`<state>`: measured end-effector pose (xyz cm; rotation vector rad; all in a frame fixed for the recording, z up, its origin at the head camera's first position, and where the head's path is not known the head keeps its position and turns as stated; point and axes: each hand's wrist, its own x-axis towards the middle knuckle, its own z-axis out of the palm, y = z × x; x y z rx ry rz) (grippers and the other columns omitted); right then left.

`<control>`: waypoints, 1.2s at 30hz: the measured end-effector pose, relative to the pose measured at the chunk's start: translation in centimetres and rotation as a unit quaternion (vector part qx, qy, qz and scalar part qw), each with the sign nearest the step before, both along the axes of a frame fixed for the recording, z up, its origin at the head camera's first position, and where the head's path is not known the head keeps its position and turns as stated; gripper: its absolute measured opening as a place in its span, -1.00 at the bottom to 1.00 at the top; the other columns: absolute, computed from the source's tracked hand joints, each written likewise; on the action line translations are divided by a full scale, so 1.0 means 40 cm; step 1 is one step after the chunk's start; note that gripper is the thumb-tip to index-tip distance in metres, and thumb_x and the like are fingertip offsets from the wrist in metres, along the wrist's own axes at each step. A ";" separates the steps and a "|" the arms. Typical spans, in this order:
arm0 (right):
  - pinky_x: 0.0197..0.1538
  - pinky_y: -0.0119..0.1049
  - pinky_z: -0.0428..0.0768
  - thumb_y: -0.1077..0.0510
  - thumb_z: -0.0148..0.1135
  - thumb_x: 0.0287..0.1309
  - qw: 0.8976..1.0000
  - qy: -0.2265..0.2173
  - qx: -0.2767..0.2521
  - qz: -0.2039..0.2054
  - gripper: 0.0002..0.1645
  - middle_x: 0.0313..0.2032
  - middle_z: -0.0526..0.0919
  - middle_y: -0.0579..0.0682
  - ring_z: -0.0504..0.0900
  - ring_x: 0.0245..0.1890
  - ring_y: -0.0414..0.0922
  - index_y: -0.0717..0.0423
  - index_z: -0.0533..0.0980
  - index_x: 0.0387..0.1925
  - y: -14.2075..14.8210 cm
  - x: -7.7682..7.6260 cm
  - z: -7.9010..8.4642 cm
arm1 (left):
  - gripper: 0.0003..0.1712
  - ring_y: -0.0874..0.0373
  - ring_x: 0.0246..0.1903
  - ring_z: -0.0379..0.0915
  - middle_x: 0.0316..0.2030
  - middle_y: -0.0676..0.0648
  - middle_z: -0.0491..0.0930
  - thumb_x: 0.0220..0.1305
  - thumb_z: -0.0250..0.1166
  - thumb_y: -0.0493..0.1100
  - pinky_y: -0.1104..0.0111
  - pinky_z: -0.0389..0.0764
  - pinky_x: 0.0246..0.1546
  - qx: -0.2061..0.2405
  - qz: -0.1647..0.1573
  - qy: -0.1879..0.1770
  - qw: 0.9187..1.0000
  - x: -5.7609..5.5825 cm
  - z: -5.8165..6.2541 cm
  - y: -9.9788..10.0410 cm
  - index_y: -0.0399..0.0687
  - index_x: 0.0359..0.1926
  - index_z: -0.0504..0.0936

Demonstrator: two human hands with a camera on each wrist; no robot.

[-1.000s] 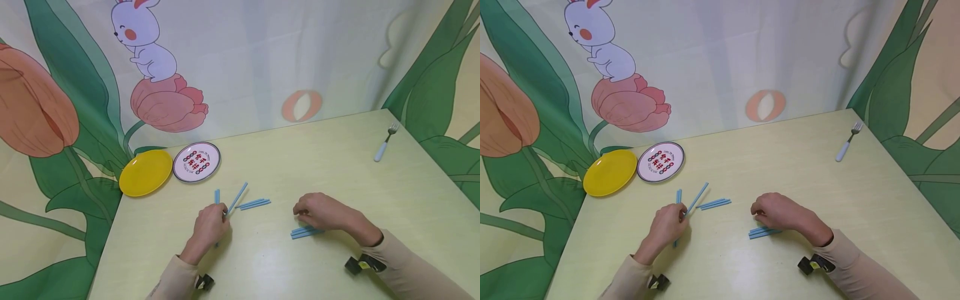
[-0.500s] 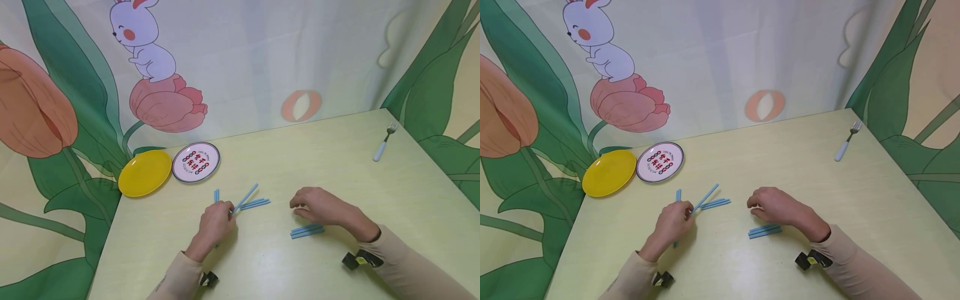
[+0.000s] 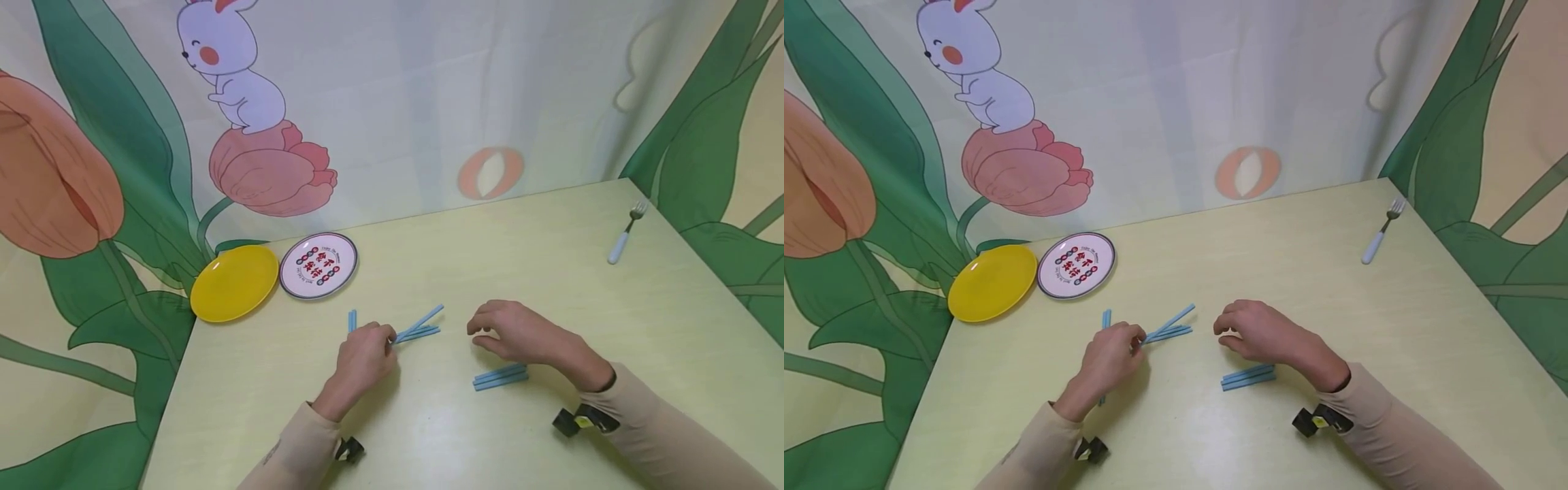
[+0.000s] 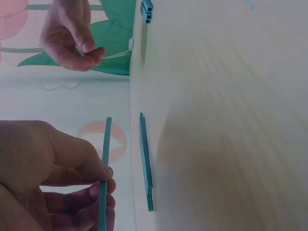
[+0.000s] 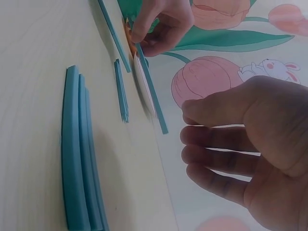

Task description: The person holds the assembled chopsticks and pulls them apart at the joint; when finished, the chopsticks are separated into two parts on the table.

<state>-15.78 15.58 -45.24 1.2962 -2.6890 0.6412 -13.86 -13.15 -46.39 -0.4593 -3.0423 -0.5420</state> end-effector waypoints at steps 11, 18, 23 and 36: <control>-0.14 -0.27 0.60 0.14 0.39 0.09 0.999 0.034 -0.008 -0.013 -0.88 -0.26 0.68 -0.13 0.60 -0.20 -0.17 0.02 0.67 -0.28 -0.022 0.001 0.001 | -0.82 0.11 -0.44 0.50 -0.46 0.01 0.59 0.10 0.25 -0.34 0.40 0.42 -0.57 -0.008 -0.041 0.045 0.998 -0.002 -0.005 0.016 -0.08 -0.30 0.74; -0.12 -0.26 0.60 0.12 0.40 0.08 0.999 0.047 -0.013 -0.019 -0.86 -0.24 0.68 -0.12 0.59 -0.19 -0.16 0.01 0.67 -0.28 -0.031 0.001 0.005 | -0.81 0.11 -0.42 0.50 -0.45 0.01 0.58 0.11 0.25 -0.35 0.36 0.46 -0.52 -0.021 -0.053 0.037 0.998 0.000 0.004 0.038 -0.07 -0.30 0.74; -0.12 -0.27 0.60 0.13 0.40 0.08 0.998 0.049 -0.016 -0.020 -0.86 -0.25 0.68 -0.13 0.58 -0.19 -0.17 0.02 0.68 -0.27 -0.034 0.000 0.007 | -0.80 0.13 -0.40 0.46 -0.42 0.00 0.58 0.15 0.24 -0.34 0.37 0.46 -0.52 -0.019 -0.061 0.015 0.998 0.002 0.009 0.054 -0.06 -0.28 0.75; -0.17 -0.30 0.57 0.17 0.43 0.03 0.998 0.052 -0.029 0.000 -0.81 -0.28 0.66 -0.11 0.55 -0.23 -0.16 0.07 0.66 -0.26 -0.045 -0.009 0.003 | -0.81 0.21 -0.47 0.35 -0.45 0.04 0.55 0.16 0.26 -0.32 0.48 0.36 -0.53 -0.025 -0.087 0.021 0.996 -0.003 0.025 0.090 -0.05 -0.26 0.76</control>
